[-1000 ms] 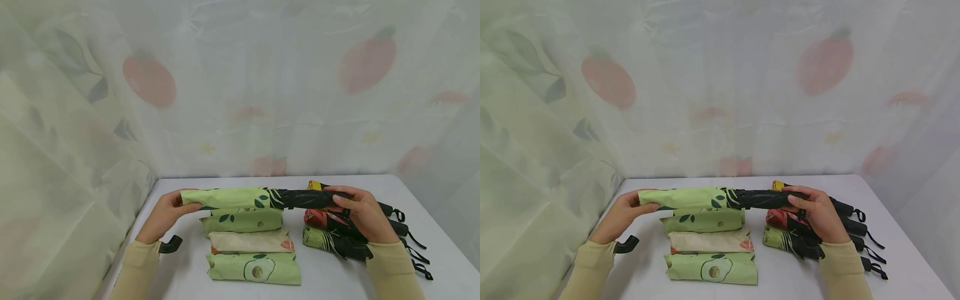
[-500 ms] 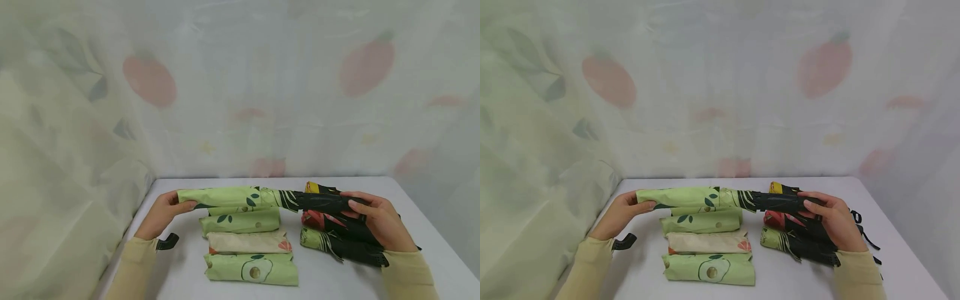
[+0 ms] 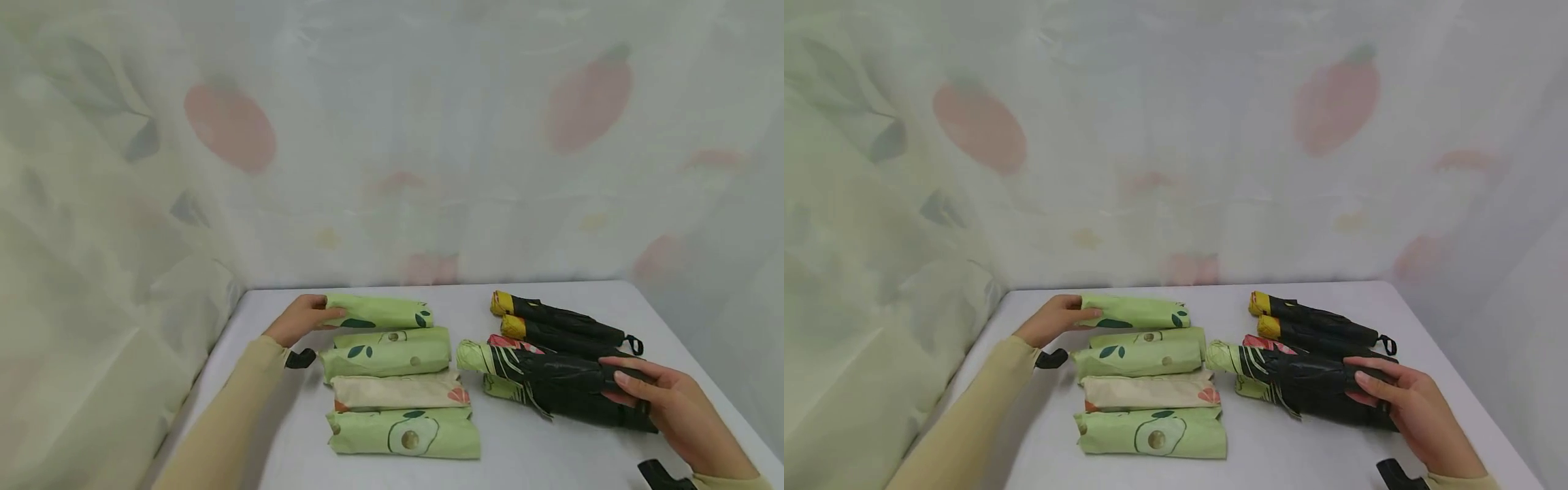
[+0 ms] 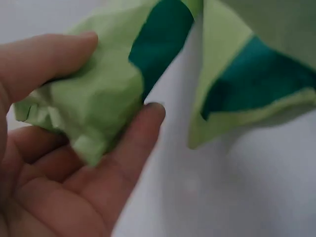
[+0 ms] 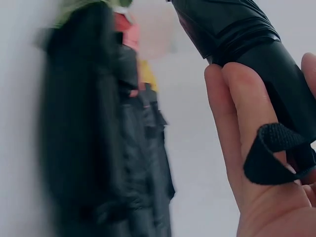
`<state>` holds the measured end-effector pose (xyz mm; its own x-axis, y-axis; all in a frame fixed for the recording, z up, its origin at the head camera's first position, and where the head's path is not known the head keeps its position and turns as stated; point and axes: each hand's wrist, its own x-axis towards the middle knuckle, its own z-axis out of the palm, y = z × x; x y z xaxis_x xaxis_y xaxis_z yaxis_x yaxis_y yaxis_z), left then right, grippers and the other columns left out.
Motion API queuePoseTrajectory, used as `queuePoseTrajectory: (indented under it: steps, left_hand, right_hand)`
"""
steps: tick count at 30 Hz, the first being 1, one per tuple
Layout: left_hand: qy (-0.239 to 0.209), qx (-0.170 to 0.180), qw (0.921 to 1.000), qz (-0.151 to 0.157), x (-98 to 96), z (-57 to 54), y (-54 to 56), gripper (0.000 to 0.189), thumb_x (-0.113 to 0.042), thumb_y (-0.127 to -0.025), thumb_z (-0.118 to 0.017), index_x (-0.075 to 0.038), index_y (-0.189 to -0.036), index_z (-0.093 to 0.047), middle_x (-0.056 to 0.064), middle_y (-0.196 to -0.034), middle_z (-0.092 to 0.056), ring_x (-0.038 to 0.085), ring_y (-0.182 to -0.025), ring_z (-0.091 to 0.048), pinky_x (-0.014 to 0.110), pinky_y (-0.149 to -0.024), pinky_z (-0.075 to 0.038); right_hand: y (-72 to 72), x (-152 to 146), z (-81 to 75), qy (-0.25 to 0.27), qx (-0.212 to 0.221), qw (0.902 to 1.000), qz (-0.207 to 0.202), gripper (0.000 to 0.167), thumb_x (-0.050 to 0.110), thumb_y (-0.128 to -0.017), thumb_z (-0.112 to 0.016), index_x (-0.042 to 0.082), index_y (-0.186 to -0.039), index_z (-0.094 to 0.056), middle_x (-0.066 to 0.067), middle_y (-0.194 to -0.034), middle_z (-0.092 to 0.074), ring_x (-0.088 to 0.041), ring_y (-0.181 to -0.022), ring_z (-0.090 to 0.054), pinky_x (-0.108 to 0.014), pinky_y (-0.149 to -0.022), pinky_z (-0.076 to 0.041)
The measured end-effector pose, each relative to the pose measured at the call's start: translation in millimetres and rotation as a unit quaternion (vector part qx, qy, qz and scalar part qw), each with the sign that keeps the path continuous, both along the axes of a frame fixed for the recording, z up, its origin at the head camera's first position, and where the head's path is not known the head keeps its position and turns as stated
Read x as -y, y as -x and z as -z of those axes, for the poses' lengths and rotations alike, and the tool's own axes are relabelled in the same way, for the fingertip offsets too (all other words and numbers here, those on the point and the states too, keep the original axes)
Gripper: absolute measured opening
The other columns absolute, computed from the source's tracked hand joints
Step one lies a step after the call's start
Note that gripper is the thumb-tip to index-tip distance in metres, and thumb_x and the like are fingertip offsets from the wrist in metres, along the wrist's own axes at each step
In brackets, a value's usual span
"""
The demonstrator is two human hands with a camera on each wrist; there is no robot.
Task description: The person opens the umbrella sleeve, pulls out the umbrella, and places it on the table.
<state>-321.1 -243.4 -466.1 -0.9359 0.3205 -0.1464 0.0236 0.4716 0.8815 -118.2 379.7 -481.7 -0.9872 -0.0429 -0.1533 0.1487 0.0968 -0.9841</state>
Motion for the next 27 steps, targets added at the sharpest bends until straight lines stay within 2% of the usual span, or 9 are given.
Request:
queuePoseTrajectory:
  steps: [2, 5, 8, 11, 14, 17, 20, 23, 27]
  left_hand:
    - [0.046, 0.006, 0.9989, 0.007, -1.5, 2.5, 6.1, 0.043, -0.043, -0.1, -0.079, -0.009, -0.093, -0.054, 0.007, -0.093, -0.059, 0.022, -0.097, -0.065, 0.046, -0.096, -0.061]
    - [0.109, -0.002, 0.9939, 0.013, -1.0, 5.4, 10.5, 0.048, -0.05, -0.099, -0.078, -0.006, -0.116, -0.069, 0.008, -0.101, -0.065, 0.023, -0.095, -0.062, 0.045, -0.092, -0.055]
    - [0.136, -0.006, 0.9906, 0.002, 4.1, 3.3, 8.3, 0.073, -0.053, -0.099, -0.077, -0.005, -0.151, -0.06, 0.016, -0.133, -0.068, 0.032, -0.12, -0.065, 0.052, -0.105, -0.054]
    - [0.155, 0.001, 0.9875, -0.026, 11.0, -2.8, -1.0, 0.089, -0.059, -0.099, -0.074, -0.006, -0.164, -0.045, 0.022, -0.158, -0.055, 0.041, -0.144, -0.054, 0.061, -0.119, -0.046]
    - [0.163, 0.001, 0.985, -0.055, 19.8, -10.2, -21.5, 0.093, -0.061, -0.1, -0.072, -0.007, -0.167, -0.037, 0.022, -0.165, -0.049, 0.043, -0.153, -0.046, 0.065, -0.122, -0.042]
    - [0.172, -0.019, 0.9821, -0.074, 31.9, -16.0, -51.6, 0.09, -0.06, -0.101, -0.07, -0.009, -0.167, -0.036, 0.02, -0.163, -0.051, 0.042, -0.151, -0.049, 0.063, -0.119, -0.046]
    - [0.182, -0.041, 0.9788, -0.084, 44.6, -17.7, -85.3, 0.088, -0.063, -0.101, -0.069, -0.012, -0.166, -0.039, 0.018, -0.16, -0.056, 0.041, -0.149, -0.053, 0.061, -0.117, -0.048]
    - [0.194, -0.055, 0.9759, -0.082, 52.3, -18.5, -114.6, 0.089, -0.068, -0.099, -0.069, -0.014, -0.164, -0.042, 0.016, -0.157, -0.059, 0.041, -0.146, -0.056, 0.059, -0.118, -0.048]
    - [0.229, -0.086, 0.9671, -0.071, 61.0, -20.7, -146.9, 0.088, -0.067, -0.099, -0.068, -0.011, -0.163, -0.043, 0.017, -0.153, -0.063, 0.041, -0.14, -0.061, 0.057, -0.116, -0.051]
  right_hand:
    - [-9.0, -3, 7.0, 0.002, 0.017, 0.9998, -0.006, 0.031, 0.011, -0.114, -0.056, 0.018, -0.138, -0.075, 0.027, -0.127, -0.069, -0.011, -0.107, -0.08, -0.02, -0.087, -0.06]
    - [-18.2, -7, 15.9, 0.007, 0.033, 0.9993, -0.014, 0.032, 0.01, -0.114, -0.055, 0.016, -0.14, -0.074, 0.027, -0.127, -0.068, -0.011, -0.109, -0.079, -0.023, -0.089, -0.063]
    - [-19.7, -6, 24.0, -0.002, 0.061, 0.998, -0.019, 0.032, 0.013, -0.114, -0.057, 0.019, -0.14, -0.074, 0.025, -0.126, -0.067, -0.011, -0.109, -0.079, -0.025, -0.089, -0.063]
    - [-18.8, -1, 29.7, -0.04, 0.096, 0.9943, -0.024, 0.032, 0.02, -0.113, -0.061, 0.021, -0.143, -0.071, 0.003, -0.143, -0.064, -0.007, -0.111, -0.078, -0.028, -0.092, -0.064]
    - [-18.1, 4, 32.0, -0.088, 0.13, 0.9873, -0.028, 0.042, 0.03, -0.111, -0.064, 0.016, -0.151, -0.064, -0.028, -0.161, -0.047, -0.002, -0.11, -0.076, -0.029, -0.095, -0.064]
    - [-17.0, 6, 31.2, -0.179, 0.143, 0.9725, -0.044, 0.06, 0.041, -0.109, -0.065, 0.007, -0.158, -0.055, -0.038, -0.159, -0.044, 0.012, -0.103, -0.064, -0.025, -0.089, -0.062]
    - [-17.9, 2, 33.3, -0.29, 0.137, 0.945, -0.065, 0.069, 0.049, -0.105, -0.069, 0.007, -0.158, -0.055, -0.024, -0.124, -0.065, 0.002, -0.093, -0.054, -0.026, -0.074, -0.047]
    - [-23.7, -4, 37.4, -0.37, 0.106, 0.92, -0.073, 0.069, 0.05, -0.1, -0.076, 0.007, -0.151, -0.062, -0.017, -0.112, -0.071, -0.023, -0.102, -0.063, -0.037, -0.077, -0.052]
    - [-27.1, -9, 43.2, -0.43, 0.082, 0.8958, -0.077, 0.065, 0.05, -0.091, -0.085, 0.008, -0.139, -0.073, -0.032, -0.138, -0.069, -0.044, -0.115, -0.069, -0.051, -0.084, -0.06]
